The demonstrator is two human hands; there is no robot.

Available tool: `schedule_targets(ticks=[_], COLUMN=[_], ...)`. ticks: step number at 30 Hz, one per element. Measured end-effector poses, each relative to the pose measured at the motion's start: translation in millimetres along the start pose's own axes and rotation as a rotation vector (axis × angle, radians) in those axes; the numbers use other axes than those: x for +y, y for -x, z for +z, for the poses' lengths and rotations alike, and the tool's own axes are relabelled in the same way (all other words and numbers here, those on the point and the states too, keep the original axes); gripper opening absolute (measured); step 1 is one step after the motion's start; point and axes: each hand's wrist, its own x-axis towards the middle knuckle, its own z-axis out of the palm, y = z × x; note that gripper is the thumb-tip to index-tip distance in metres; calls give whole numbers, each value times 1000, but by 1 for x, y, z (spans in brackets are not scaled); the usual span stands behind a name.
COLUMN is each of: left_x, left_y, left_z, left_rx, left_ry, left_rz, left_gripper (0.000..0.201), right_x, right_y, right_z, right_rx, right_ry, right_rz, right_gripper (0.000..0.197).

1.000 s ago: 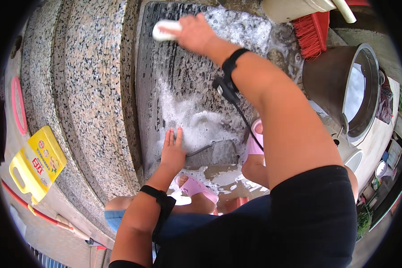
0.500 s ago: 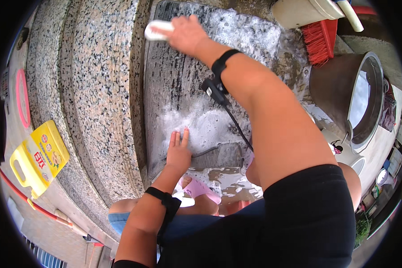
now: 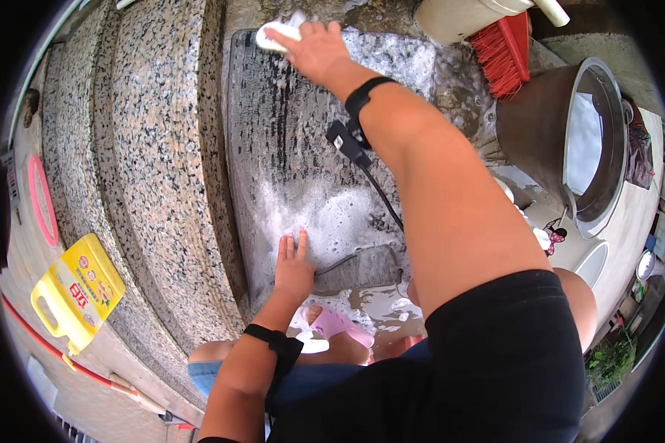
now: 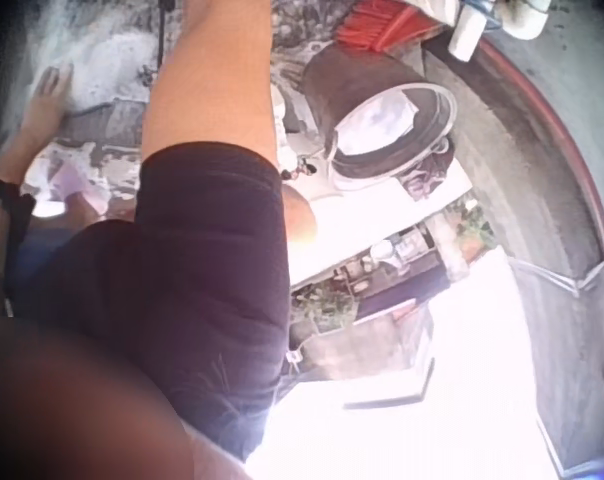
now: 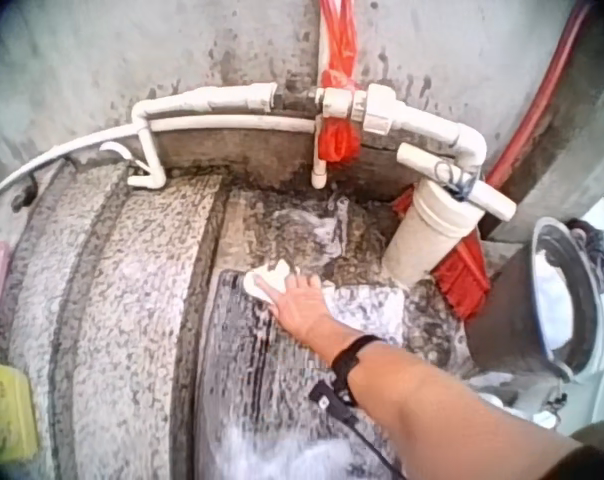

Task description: Scrubbing and rinsing a grey textured floor mat outdoors near a water faucet.

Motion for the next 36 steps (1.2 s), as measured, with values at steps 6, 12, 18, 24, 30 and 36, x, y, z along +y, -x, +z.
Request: schedule_targets(ticks=[6,12,18,24,30,36], left_x=[-9,-3,-3,-4,2,0], left_y=[-8,-7,-10,-13,-9,-12], left_z=[62,52,36,34,21,31], left_rx=[272,356,162,173,99,80], left_ry=[-9,-117,-24,-72,-42,-7], left_rz=[8,32,22,24,40,55], left_gripper=[37,36,40,32,32,34], right_x=[-67,16,33,51,101,45], right_y=[98,82,85,158,104,224], right_z=[19,3,12,2,12,6], right_rx=[-45,-45,-99,-265,128,-284], right_ry=[-308,-124,-73,-94,62,-139], right_rz=[-124,-255,173,-319,221,-255], right_gripper=[52,53,58,55,54,59])
